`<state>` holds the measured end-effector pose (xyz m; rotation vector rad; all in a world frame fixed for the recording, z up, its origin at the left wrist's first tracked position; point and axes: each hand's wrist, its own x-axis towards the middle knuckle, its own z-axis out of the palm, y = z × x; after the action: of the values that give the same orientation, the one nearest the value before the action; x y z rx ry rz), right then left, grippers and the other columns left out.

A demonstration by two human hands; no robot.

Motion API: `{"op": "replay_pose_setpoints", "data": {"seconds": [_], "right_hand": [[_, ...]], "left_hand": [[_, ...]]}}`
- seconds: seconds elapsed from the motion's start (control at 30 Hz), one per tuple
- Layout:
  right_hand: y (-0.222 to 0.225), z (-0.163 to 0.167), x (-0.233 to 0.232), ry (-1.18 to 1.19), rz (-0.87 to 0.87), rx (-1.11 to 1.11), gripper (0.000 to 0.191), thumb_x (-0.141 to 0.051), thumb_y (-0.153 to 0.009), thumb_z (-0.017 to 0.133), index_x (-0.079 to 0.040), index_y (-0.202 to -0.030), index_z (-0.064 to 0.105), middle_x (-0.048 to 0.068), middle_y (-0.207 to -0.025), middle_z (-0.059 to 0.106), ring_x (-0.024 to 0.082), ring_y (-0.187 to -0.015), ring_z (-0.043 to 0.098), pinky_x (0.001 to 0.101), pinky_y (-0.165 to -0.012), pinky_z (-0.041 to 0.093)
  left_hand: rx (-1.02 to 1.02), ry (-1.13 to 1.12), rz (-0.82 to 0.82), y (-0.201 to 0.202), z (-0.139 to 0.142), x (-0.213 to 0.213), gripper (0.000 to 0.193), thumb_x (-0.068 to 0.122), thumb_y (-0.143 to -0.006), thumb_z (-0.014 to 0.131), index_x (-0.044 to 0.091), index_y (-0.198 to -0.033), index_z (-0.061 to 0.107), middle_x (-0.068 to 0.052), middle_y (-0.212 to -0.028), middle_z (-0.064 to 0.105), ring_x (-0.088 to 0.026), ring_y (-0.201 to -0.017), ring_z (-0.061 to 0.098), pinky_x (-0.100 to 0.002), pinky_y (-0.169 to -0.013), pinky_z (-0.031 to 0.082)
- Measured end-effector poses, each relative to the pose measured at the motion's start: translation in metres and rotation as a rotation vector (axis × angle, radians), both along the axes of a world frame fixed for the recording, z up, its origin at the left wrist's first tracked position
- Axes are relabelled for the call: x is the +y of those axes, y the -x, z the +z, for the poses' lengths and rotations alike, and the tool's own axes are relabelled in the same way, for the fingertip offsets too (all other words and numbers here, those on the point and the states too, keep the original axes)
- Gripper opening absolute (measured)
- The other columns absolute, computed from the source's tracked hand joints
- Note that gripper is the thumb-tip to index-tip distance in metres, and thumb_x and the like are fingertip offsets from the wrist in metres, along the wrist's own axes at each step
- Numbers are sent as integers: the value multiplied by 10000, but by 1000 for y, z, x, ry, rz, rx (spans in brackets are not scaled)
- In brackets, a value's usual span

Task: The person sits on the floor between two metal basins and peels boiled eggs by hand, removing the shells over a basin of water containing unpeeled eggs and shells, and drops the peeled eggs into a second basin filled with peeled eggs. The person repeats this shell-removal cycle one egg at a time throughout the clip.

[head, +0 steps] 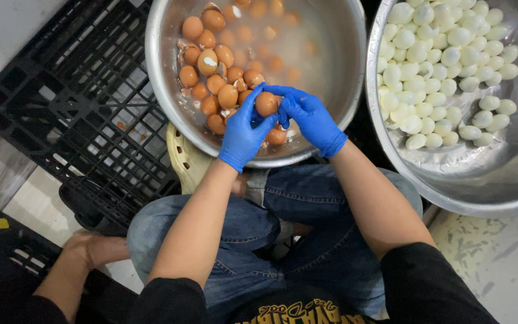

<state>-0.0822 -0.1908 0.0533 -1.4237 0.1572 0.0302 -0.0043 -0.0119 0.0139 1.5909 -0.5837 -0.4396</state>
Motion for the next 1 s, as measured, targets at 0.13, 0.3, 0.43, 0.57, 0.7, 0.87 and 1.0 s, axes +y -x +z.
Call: {"op": "replay_pose_setpoints", "data": {"seconds": [0.13,0.3,0.43,0.57,0.7,0.87,1.0], "right_hand": [[-3,-15,9,181,-135,106,387,-235,-1032,650,-8,-1344,631,-3,-949,652,60,-800,574,232,-713,501],[-3,-28,7,77,-138,127,301,-144,-1031,571,5,-1275,665,2,-943,675,69,-761,596,241,-693,514],[1,-21,4,249,-84,155,187,-132,-1024,576,16,-1082,675,35,-825,681,78,-721,627,258,-688,542],[3,-3,6,358,-24,215,269,-140,-1022,539,27,-841,647,84,-660,669,121,-590,641,299,-592,538],[3,6,6,603,35,196,297,-132,-1017,508,19,-808,656,84,-610,675,133,-532,666,305,-560,546],[1,-15,5,496,-92,275,236,-90,-977,523,23,-832,672,98,-636,674,161,-544,664,322,-559,557],[-5,-31,1,94,-95,117,191,-63,-990,533,13,-1128,641,72,-870,693,143,-759,695,301,-725,583]], "left_hand": [[-82,-82,4,1,6,2,624,235,-896,820,52,-1421,538,-164,-1172,737,-236,-1030,750,-351,-882,608],[-193,-163,-25,3,6,5,659,244,-912,818,55,-1462,508,-206,-1178,716,-311,-1035,739,-383,-874,588],[-226,-252,-57,2,9,9,711,275,-881,822,93,-1486,497,-192,-1125,720,-320,-976,737,-401,-853,590],[-354,-238,-103,0,14,13,708,273,-861,843,111,-1466,512,-203,-1133,717,-347,-1009,726,-422,-853,586],[-333,-236,-127,1,20,14,681,242,-870,832,90,-1453,514,-213,-1145,712,-350,-1020,722,-418,-864,585],[-67,-98,-159,0,22,13,607,196,-918,786,54,-1444,518,-167,-1169,725,-250,-1055,759,-358,-894,607],[21,84,-163,-6,15,10,535,145,-971,757,28,-1437,520,-139,-1308,684,-215,-1176,690,-350,-979,590]]}}
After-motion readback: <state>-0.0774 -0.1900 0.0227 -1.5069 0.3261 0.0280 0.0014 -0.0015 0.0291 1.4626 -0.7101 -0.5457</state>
